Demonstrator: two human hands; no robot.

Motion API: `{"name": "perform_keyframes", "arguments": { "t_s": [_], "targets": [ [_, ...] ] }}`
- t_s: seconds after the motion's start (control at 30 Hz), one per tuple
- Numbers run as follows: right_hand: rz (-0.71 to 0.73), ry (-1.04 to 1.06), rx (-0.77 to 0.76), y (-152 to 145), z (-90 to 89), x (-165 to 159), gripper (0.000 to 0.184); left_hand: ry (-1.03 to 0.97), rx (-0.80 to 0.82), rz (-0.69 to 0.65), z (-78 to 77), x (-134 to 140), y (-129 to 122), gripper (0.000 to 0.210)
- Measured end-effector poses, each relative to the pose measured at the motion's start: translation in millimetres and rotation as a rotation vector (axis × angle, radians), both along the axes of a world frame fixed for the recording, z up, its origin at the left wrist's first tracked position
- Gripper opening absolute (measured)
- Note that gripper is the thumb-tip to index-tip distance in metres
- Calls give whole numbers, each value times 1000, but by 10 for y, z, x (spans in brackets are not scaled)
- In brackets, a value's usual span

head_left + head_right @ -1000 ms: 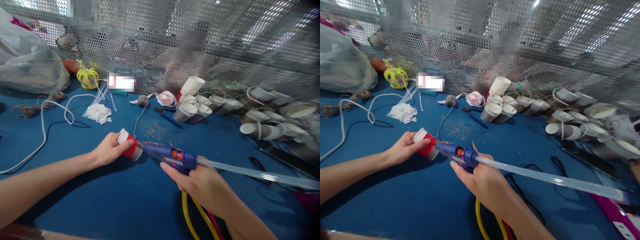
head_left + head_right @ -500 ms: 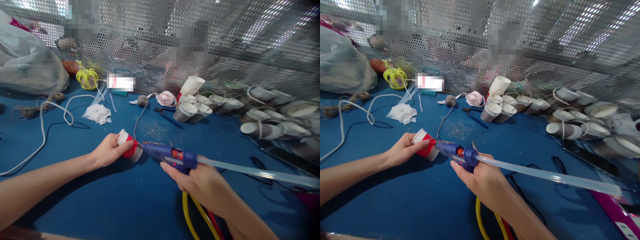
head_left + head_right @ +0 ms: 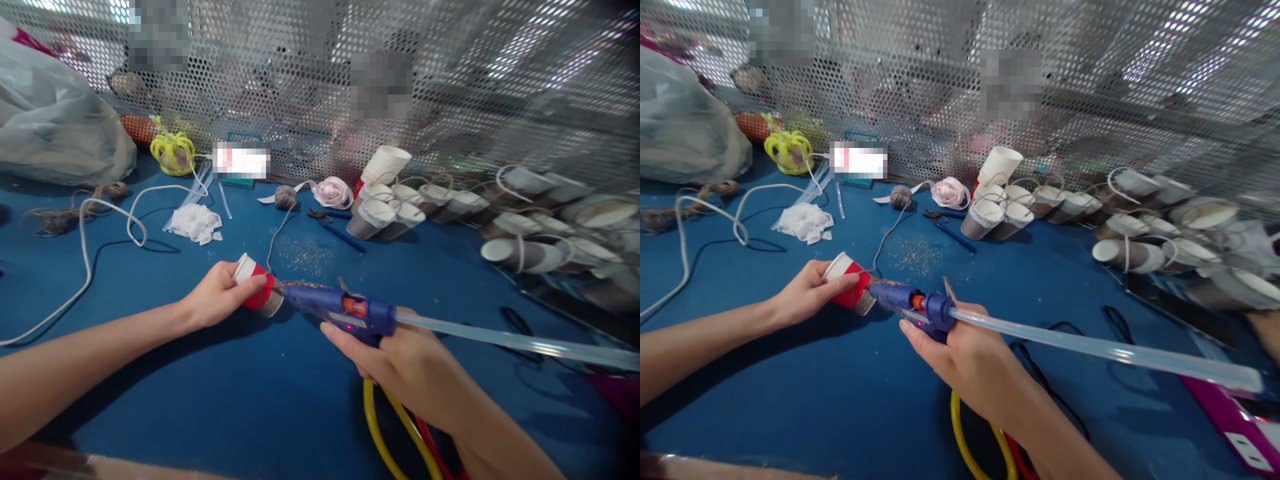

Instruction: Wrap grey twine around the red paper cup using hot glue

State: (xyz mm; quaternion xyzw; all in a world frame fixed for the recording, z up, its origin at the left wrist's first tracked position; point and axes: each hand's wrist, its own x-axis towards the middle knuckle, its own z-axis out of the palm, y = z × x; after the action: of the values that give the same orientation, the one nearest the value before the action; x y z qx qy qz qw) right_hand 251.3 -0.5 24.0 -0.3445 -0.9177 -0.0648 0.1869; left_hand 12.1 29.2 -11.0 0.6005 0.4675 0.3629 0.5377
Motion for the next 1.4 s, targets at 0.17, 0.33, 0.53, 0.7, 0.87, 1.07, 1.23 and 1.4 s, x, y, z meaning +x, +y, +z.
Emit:
{"name": "perform_keyframes", "arguments": {
  "t_s": [0.17, 0.33, 0.53, 0.7, 0.87, 1.07, 1.23, 1.4],
  "targets": [
    [-123, 25, 23, -40, 0, -31, 37, -16, 5, -15, -1, 5, 8, 30],
    [-121, 25, 54, -53, -6, -36, 34, -37, 4, -18, -20, 4, 7, 31],
    [-103, 12, 71, -46, -30, -13, 21, -50, -6, -15, -22, 10, 6, 31],
    [-143, 43, -142, -6, 82, -85, 24, -47, 1, -18, -34, -2, 4, 31],
    [-296, 113, -444, 30, 220, -176, 39, 22, 46, -27, -66, -12, -6, 34],
    [-426, 179, -669, 18, 228, -178, 46, 54, 71, -14, -60, -17, -5, 34],
    [-475, 195, -738, 13, 260, -198, 49, 35, 72, -38, -43, -18, -12, 33],
    [-533, 220, -817, 23, 275, -220, 47, 30, 71, -45, -49, -15, -17, 35]
  ]
}}
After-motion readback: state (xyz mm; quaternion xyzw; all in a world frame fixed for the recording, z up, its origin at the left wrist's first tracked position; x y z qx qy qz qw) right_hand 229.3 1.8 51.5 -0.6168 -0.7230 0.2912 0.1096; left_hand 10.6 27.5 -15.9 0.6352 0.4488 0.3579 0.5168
